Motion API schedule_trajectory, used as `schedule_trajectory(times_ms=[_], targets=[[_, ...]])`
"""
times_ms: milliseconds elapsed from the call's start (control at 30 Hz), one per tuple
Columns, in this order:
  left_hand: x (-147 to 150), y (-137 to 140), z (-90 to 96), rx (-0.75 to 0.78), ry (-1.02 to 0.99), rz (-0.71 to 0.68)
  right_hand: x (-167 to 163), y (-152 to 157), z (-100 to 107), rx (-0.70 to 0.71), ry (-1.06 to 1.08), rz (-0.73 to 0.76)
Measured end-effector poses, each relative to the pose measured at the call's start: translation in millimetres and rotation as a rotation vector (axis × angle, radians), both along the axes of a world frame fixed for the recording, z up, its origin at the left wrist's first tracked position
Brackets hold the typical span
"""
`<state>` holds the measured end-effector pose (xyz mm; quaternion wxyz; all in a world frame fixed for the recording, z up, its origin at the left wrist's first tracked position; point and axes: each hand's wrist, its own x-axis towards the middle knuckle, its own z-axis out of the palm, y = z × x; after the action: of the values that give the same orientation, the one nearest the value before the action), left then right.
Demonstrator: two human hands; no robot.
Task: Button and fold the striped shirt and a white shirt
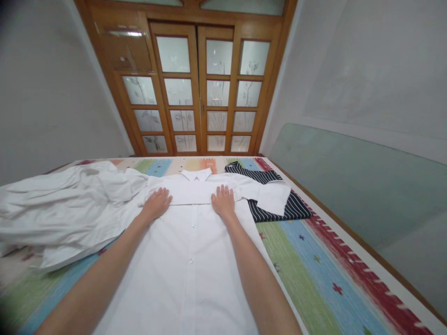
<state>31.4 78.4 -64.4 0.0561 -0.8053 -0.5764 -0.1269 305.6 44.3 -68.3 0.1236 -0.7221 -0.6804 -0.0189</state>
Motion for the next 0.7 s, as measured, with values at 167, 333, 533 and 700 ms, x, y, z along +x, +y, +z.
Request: schedule_trajectory(times_ms=[167,333,533,700], targets=[[9.9,-12.7,1.0,-0.054,-0.014,-0.207,0.5,-0.7,4.1,-0.075,-0.049,-0.002],[24.7,-25.2,7.5,-0.036,0.05,-0.126,1.7,0.4,3.5,-0.066,-0.062,0.011],[48.1,-40.5,9.8,-0.09,0.042,-0.264,0.6,-2.1,4.1,-0.031,-0.072,0.126],[58.1,-44.3,1.9,-0.107,-0.017,-0.319,20.8,-10.0,9.9,-0.026,-0.066,0.257]])
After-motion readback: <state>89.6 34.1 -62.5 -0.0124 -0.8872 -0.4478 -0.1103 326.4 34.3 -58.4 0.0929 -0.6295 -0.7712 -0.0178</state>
